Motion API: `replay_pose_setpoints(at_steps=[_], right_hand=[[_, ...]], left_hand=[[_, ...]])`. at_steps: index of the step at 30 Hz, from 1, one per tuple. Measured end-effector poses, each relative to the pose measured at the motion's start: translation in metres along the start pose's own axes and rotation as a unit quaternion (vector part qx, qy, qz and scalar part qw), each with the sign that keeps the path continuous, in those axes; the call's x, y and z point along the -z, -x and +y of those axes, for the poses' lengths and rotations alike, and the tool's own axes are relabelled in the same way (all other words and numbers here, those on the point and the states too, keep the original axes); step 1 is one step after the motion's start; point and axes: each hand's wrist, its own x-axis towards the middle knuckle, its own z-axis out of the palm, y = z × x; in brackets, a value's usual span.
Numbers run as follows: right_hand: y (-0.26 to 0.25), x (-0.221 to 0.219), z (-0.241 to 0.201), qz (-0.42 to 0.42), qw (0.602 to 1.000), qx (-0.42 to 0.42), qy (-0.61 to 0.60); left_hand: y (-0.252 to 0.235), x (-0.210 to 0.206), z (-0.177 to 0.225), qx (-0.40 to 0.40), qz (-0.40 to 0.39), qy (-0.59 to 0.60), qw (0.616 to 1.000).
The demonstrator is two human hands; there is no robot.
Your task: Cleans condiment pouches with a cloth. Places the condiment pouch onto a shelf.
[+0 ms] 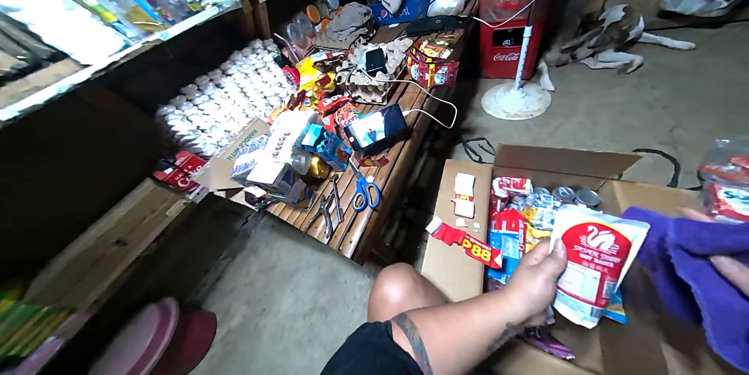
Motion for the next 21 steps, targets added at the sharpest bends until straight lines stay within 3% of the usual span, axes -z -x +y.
replay_pose_setpoints(at_steps=[3,8,14,21], right_hand=[[-0.002,-0.027,0.009,0.075,0.993,-0.081,0.044],[-0.007,-0.024,0.027,0.134,0.984,-0.085,0.084],[-0.006,-0.039,0.003,0.142,0.981,-0.078,0.110],[-0.006,-0.026,0.026,0.137,0.971,-0.059,0.188]], left_hand=[[0.004,-0.007,0.004,0.014,-0.025,-0.020,0.999],[0.001,-0.005,-0.004,0.007,-0.058,-0.025,0.998],[0.005,-0.011,0.005,0.045,-0.071,-0.017,0.996],[0.008,-0.014,0.010,0.083,-0.069,-0.026,0.994]])
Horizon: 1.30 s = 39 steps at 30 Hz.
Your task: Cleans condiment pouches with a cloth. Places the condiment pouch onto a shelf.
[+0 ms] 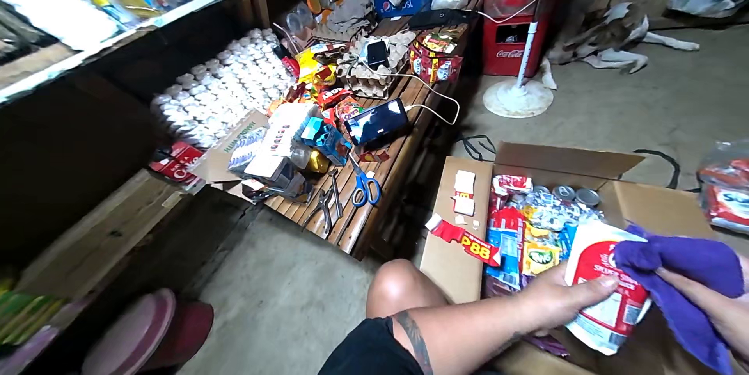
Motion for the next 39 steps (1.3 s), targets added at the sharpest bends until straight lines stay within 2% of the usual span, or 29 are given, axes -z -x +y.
replay_pose_setpoints(at_steps=[7,18,30,39], right_hand=[[-0.005,0.004,0.005,-0.050,0.993,0.087,0.058],[-0.011,0.009,0.013,-0.040,0.968,0.174,0.174],[-0.018,0.017,0.018,-0.030,0.965,0.160,0.207],[-0.017,0.015,0.017,-0.038,0.959,0.182,0.211]], left_hand=[[0.000,0.001,0.001,-0.018,0.020,-0.036,0.999],[-0.003,0.002,-0.002,-0.008,0.031,-0.041,0.999],[-0.005,0.004,-0.005,-0.001,0.030,-0.044,0.999],[-0.005,0.005,-0.005,0.008,0.035,-0.047,0.998]])
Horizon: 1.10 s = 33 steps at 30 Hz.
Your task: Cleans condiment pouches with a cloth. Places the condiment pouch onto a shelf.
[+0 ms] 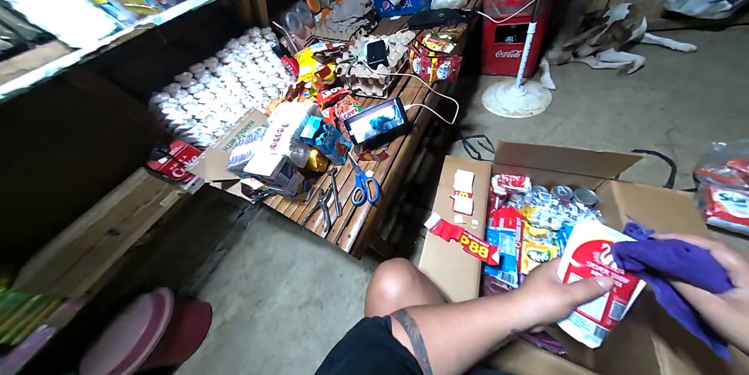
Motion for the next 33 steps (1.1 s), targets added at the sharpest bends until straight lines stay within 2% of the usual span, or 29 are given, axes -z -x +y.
replay_pose_setpoints(at_steps=[33], right_hand=[[0.000,0.001,0.009,-0.028,1.000,-0.014,0.001]], left_hand=[[-0.001,-0.001,-0.004,0.014,0.005,0.007,1.000]])
